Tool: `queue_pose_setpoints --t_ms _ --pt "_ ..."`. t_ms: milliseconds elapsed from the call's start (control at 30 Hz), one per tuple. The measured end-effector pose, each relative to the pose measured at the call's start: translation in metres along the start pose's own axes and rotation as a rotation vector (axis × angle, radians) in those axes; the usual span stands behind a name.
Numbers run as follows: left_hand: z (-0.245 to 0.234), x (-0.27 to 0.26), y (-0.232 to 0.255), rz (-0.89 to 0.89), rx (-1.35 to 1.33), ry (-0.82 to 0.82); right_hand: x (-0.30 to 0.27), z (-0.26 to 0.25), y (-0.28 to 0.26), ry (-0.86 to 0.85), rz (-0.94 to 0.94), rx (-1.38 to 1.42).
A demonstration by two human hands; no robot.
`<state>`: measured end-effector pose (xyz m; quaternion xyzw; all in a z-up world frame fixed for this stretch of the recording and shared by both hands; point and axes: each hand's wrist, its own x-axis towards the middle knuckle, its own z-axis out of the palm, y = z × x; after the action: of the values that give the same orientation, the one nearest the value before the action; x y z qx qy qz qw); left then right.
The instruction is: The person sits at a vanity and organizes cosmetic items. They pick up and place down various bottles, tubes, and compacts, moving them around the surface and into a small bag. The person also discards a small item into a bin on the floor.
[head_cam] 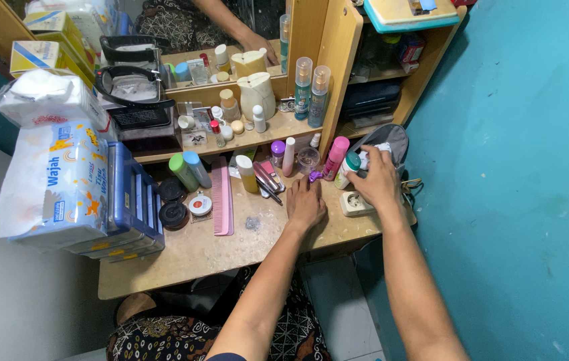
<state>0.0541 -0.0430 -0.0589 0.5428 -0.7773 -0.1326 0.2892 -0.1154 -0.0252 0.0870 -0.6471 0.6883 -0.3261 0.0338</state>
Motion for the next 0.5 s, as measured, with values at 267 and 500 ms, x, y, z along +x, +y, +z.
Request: queue_pose_setpoints --t_ms 267,500 --pt "-0.023 -0.021 0.006 0.035 0.023 0.016 -0.049 0.011 -0.012 0.046 0.124 0.278" --pt "-0.043 -0.050 0.004 0.111 -0.013 0.104 -0.062 0.091 -0.022 -0.178 0.031 0.413"
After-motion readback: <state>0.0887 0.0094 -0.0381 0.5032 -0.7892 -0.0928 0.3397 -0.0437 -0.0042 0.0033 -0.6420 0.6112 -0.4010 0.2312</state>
